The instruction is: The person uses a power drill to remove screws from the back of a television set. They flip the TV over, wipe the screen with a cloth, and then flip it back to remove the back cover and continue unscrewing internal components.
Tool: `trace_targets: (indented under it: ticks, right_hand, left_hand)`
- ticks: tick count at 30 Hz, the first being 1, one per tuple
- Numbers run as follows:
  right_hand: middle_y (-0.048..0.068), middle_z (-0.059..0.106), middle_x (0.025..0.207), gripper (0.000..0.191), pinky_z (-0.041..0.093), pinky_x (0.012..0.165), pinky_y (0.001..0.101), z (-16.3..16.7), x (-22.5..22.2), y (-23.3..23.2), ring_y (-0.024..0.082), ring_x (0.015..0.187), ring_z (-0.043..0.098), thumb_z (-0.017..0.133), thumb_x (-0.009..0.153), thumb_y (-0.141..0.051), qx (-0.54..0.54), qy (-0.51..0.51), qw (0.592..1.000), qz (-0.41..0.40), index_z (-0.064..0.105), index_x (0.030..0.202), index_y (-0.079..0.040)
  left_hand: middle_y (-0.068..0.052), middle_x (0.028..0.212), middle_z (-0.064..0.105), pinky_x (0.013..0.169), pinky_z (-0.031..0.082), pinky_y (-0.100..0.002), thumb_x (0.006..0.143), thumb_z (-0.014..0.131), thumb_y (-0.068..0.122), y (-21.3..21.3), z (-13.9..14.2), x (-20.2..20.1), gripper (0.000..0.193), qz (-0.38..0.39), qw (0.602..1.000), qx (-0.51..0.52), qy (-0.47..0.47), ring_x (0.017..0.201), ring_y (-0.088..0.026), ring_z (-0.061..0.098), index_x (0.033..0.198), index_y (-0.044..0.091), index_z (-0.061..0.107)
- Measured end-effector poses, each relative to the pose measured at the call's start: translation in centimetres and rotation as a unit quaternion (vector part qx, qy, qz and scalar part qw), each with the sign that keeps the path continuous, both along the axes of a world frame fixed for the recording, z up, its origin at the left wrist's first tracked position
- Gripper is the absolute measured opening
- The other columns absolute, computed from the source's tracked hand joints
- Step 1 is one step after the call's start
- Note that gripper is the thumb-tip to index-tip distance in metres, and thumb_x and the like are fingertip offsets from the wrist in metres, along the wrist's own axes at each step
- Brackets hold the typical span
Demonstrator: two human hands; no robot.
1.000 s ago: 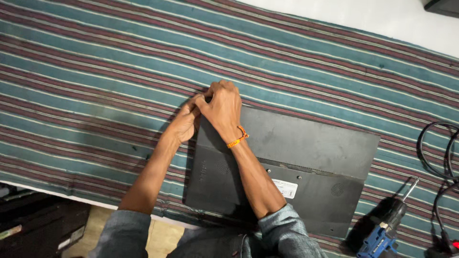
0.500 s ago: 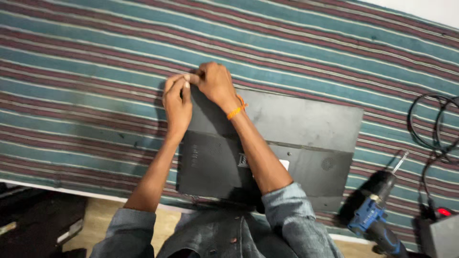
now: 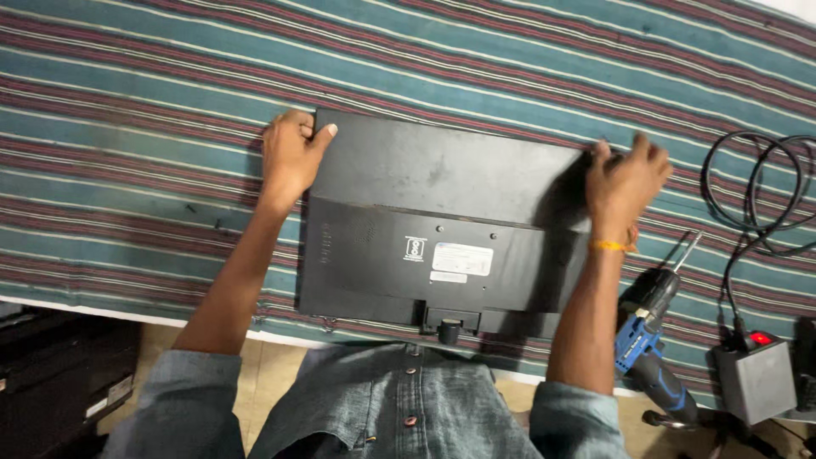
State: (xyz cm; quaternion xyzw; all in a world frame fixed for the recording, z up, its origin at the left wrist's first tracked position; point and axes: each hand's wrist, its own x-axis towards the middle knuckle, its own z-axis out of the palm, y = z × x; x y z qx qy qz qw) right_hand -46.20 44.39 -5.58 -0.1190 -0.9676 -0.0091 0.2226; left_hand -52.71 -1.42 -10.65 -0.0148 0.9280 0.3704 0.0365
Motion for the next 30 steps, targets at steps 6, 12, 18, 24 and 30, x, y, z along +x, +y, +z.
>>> trace_targets:
  ticks: [6, 12, 18, 24, 30]
  right_hand:
    - [0.016, 0.074, 0.09, 0.044, 0.056, 0.071, 0.0416, -0.9, 3.2, 6.2, 0.03, 0.077, 0.073, 0.088, 0.091, -0.035, -0.263, -0.147, 0.953, -0.031, 0.075, 0.111, 0.001]
    - [0.022, 0.073, 0.091, 0.07, 0.055, 0.062, 0.0392, 0.8, 1.1, 7.5, 0.031, 0.072, 0.07, 0.096, 0.076, -0.035, -0.11, -0.1, 0.987, 0.064, 0.068, 0.116, 0.016]
    - [0.017, 0.074, 0.096, 0.052, 0.054, 0.074, 0.0325, 0.0, 1.0, 7.2, 0.02, 0.083, 0.071, 0.091, 0.089, -0.037, -0.259, -0.281, 0.923, -0.044, 0.075, 0.111, 0.007]
    - [0.008, 0.069, 0.091, 0.047, 0.053, 0.069, 0.0305, -0.4, 2.1, 8.3, 0.015, 0.08, 0.064, 0.092, 0.085, -0.023, -0.396, -0.23, 0.886, -0.073, 0.066, 0.11, 0.007]
    - [0.002, 0.062, 0.092, 0.044, 0.056, 0.077, 0.0276, -1.1, 2.2, 10.0, 0.012, 0.083, 0.062, 0.091, 0.082, -0.011, -0.545, -0.161, 0.818, -0.089, 0.057, 0.107, -0.001]
  left_hand:
    - [-0.003, 0.076, 0.058, 0.06, 0.048, -0.032, 0.082, 0.092, 0.025, 0.8, 0.2, -0.4, 0.04, 0.059, 0.993, 0.099, -0.012, 0.068, -0.012, 0.055, 0.088, 0.003, 0.059]
    - [-0.002, 0.085, 0.054, 0.062, 0.049, -0.031, 0.074, 0.098, 0.027, 0.6, -0.2, -1.5, 0.054, 0.055, 0.984, 0.119, -0.119, 0.075, -0.011, 0.051, 0.095, 0.0, 0.056]
    - [-0.001, 0.087, 0.058, 0.065, 0.051, -0.03, 0.072, 0.097, 0.031, 0.5, -0.5, -2.0, 0.054, 0.035, 0.988, 0.081, -0.126, 0.076, -0.01, 0.055, 0.097, 0.006, 0.056]
    - [0.0, 0.083, 0.056, 0.064, 0.049, -0.028, 0.079, 0.098, 0.032, 1.3, 0.3, -1.0, 0.052, 0.035, 0.992, 0.104, -0.068, 0.073, -0.009, 0.053, 0.093, 0.005, 0.056]
    - [-0.001, 0.082, 0.051, 0.056, 0.042, -0.027, 0.081, 0.099, 0.031, 1.5, 1.2, -2.0, 0.055, -0.002, 0.994, 0.097, -0.056, 0.071, -0.009, 0.046, 0.092, 0.005, 0.052]
